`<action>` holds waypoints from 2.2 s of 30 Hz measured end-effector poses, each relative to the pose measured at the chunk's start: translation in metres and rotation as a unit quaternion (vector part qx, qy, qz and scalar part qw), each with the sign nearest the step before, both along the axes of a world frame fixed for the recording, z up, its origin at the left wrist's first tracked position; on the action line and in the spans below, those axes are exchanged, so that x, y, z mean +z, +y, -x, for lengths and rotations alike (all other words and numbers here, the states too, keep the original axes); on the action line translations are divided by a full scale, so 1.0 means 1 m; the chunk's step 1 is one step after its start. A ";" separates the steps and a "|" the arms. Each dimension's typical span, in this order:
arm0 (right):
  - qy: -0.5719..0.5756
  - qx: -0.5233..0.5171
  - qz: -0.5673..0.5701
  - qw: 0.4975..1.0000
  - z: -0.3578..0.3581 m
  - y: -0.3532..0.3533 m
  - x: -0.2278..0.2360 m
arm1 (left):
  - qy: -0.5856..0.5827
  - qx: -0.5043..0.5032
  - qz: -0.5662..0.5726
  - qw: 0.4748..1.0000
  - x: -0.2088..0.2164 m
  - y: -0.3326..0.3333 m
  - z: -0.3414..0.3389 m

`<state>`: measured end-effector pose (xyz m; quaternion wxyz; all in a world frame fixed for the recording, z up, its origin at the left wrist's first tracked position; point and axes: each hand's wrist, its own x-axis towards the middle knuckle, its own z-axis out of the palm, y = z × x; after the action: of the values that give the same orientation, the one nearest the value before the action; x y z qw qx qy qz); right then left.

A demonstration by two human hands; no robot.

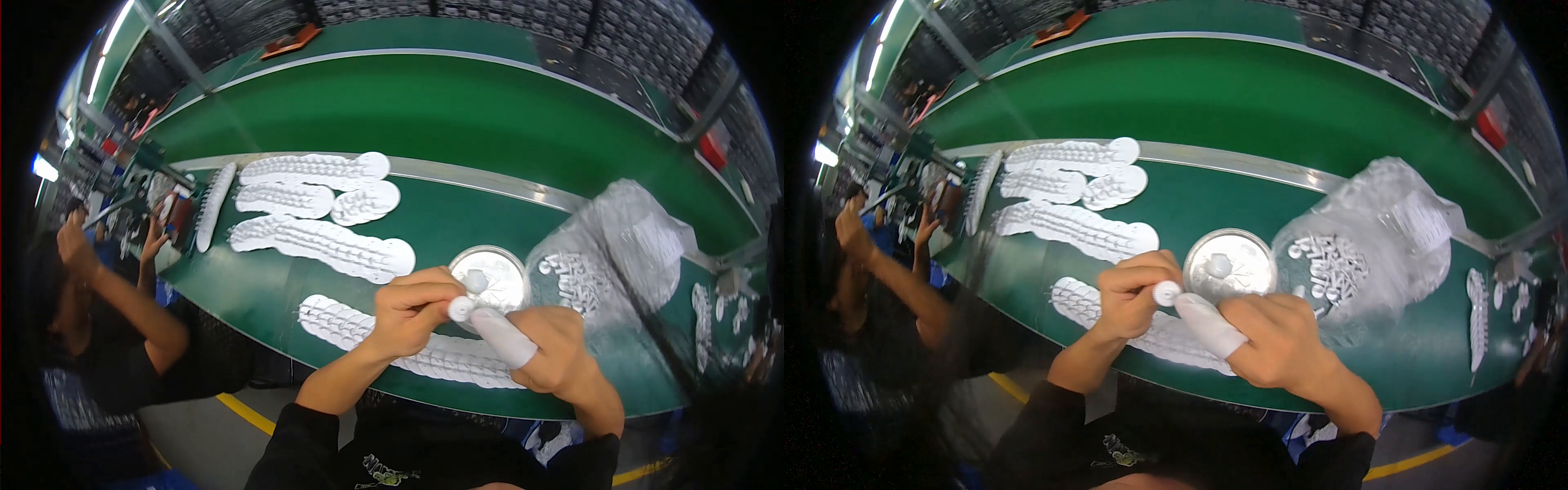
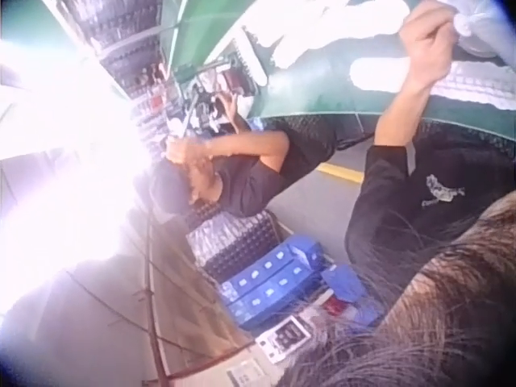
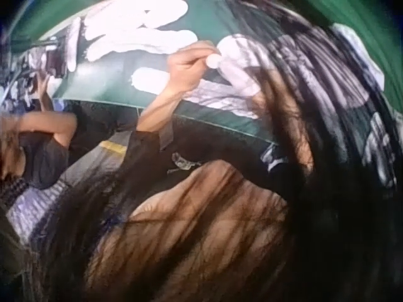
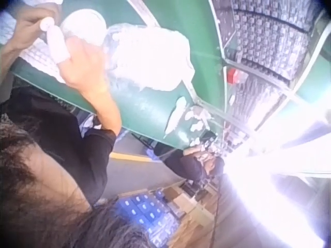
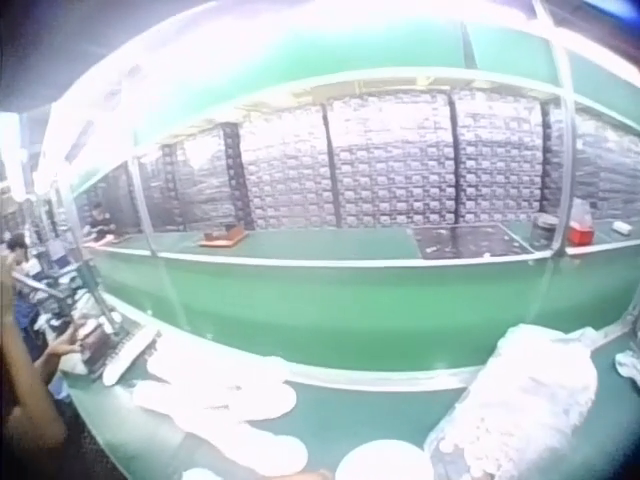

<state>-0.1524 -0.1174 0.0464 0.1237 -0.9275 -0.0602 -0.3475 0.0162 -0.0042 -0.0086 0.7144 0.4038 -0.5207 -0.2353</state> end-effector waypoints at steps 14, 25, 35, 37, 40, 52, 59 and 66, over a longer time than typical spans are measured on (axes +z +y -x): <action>0.084 -0.050 0.025 0.995 0.013 0.018 -0.004 | -0.031 0.124 -0.005 0.992 0.003 0.000 0.014; -0.002 -0.068 -0.147 0.987 0.017 -0.024 0.007 | 0.033 0.035 0.041 0.998 0.005 -0.005 -0.018; 0.333 -0.141 -0.152 0.920 0.022 -0.048 -0.023 | -0.430 0.231 -0.003 0.873 0.012 -0.008 -0.026; 0.351 -0.171 -0.122 0.913 0.007 -0.038 -0.031 | -0.430 0.266 -0.063 0.860 0.002 0.005 -0.026; 0.334 -0.134 -0.131 0.924 -0.008 -0.034 -0.045 | -0.470 0.255 -0.098 0.840 0.014 0.021 -0.030; 0.413 -0.094 -0.176 0.889 -0.013 -0.036 -0.051 | -0.410 0.225 -0.157 0.870 0.022 0.034 -0.027; 0.307 -0.021 -0.353 0.883 0.010 -0.049 -0.037 | -0.348 0.230 -0.011 0.909 0.002 0.010 -0.021; 0.152 0.127 -0.776 0.599 0.015 -0.026 -0.034 | -0.289 0.191 0.053 0.937 0.005 0.003 0.008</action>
<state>-0.1672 -0.1432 0.0122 0.8467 -0.5053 0.1349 -0.0979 0.0083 -0.0017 -0.0034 0.5853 0.5080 -0.6290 0.0605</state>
